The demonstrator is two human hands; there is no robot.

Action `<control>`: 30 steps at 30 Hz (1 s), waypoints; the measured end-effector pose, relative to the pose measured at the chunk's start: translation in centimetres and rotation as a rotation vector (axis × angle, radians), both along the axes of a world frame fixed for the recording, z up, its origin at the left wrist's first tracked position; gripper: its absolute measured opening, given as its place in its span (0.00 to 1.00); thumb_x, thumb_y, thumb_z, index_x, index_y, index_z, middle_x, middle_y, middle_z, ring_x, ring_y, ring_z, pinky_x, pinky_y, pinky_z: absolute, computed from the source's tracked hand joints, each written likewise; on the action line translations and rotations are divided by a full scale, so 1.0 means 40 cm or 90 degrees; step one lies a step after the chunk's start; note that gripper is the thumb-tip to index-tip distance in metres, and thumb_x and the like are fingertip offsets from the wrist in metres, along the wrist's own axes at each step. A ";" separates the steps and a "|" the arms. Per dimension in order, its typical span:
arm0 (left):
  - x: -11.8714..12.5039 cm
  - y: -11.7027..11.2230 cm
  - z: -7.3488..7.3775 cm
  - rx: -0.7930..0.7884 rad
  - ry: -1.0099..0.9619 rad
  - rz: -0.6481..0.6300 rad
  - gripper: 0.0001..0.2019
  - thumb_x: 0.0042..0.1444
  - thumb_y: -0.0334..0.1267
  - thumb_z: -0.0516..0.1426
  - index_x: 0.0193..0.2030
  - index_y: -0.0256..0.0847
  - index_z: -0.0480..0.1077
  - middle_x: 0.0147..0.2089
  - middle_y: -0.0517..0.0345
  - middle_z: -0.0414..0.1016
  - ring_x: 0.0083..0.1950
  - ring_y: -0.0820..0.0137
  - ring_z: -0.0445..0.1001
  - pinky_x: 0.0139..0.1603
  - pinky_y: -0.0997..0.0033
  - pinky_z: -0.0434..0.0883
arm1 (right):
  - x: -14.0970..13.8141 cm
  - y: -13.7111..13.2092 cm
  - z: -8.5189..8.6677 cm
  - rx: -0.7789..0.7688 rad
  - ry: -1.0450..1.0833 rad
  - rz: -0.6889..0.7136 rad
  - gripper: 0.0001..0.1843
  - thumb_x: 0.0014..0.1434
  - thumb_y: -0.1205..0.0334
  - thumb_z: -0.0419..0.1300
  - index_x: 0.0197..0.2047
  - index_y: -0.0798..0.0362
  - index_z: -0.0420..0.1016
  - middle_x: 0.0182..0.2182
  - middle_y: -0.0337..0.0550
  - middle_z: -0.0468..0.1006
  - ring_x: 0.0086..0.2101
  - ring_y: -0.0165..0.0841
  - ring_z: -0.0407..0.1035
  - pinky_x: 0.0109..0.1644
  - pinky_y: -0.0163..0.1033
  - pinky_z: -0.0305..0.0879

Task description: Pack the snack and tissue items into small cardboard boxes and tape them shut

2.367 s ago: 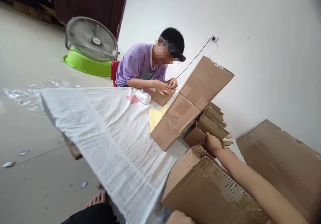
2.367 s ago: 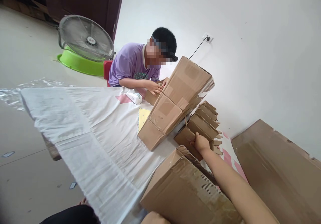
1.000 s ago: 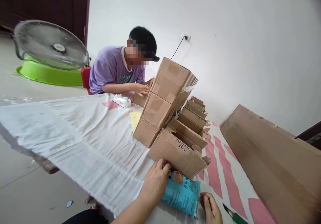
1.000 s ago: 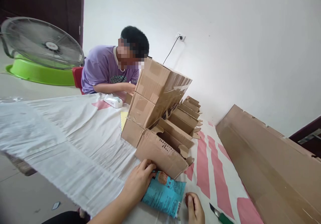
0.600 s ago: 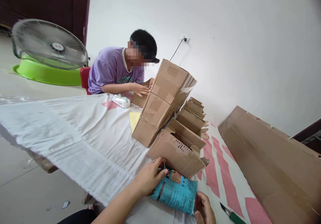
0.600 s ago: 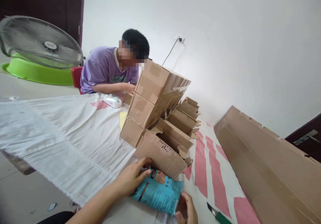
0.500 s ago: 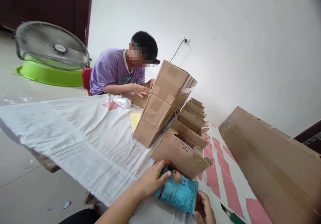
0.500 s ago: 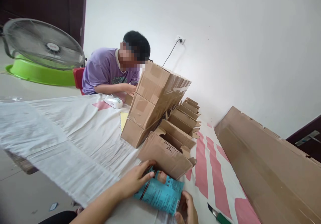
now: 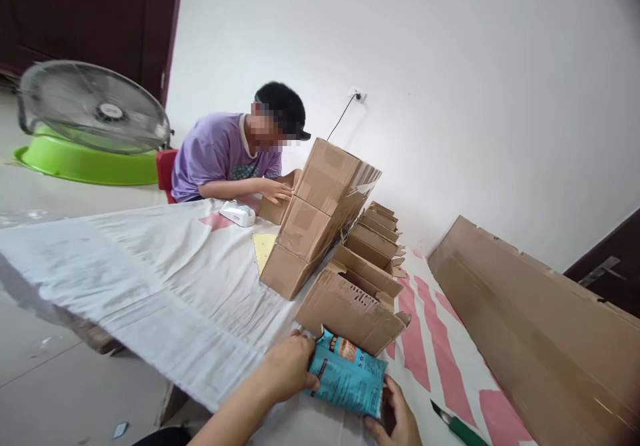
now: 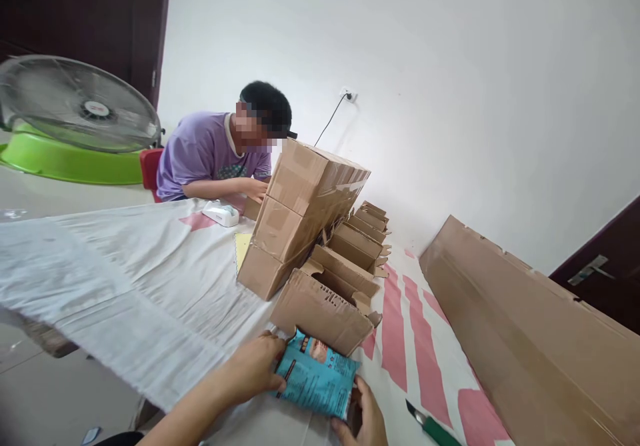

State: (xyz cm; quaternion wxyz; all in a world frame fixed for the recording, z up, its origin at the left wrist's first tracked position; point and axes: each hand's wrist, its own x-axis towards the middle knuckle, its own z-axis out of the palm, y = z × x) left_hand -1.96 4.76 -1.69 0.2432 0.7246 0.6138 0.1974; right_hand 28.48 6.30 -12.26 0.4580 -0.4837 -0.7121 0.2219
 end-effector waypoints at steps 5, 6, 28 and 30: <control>0.040 -0.017 0.030 0.114 -0.312 0.017 0.08 0.50 0.37 0.59 0.38 0.40 0.72 0.38 0.55 0.78 0.40 0.63 0.75 0.40 0.68 0.69 | -0.012 -0.021 0.087 0.070 0.031 -0.103 0.35 0.54 0.43 0.61 0.59 0.54 0.66 0.46 0.55 0.79 0.44 0.46 0.75 0.44 0.43 0.73; 0.046 -0.019 0.044 0.154 -0.407 0.010 0.09 0.52 0.39 0.59 0.40 0.40 0.72 0.39 0.55 0.78 0.41 0.64 0.75 0.41 0.68 0.70 | -0.019 -0.022 0.121 0.085 0.043 -0.118 0.35 0.55 0.44 0.61 0.60 0.54 0.64 0.48 0.56 0.78 0.45 0.46 0.75 0.44 0.43 0.73; -0.003 0.103 0.030 0.208 -0.791 0.114 0.18 0.42 0.45 0.66 0.36 0.38 0.69 0.35 0.58 0.78 0.40 0.64 0.76 0.42 0.67 0.72 | -0.182 0.089 0.189 0.413 -0.191 -0.150 0.38 0.58 0.47 0.61 0.64 0.56 0.53 0.50 0.63 0.70 0.49 0.53 0.67 0.47 0.59 0.69; -0.032 0.082 0.028 0.193 -0.630 0.102 0.13 0.41 0.37 0.64 0.35 0.39 0.69 0.35 0.59 0.78 0.40 0.63 0.76 0.43 0.66 0.71 | -0.180 0.076 0.140 0.481 -0.228 -0.149 0.41 0.57 0.46 0.61 0.65 0.56 0.50 0.52 0.64 0.68 0.53 0.57 0.63 0.51 0.66 0.64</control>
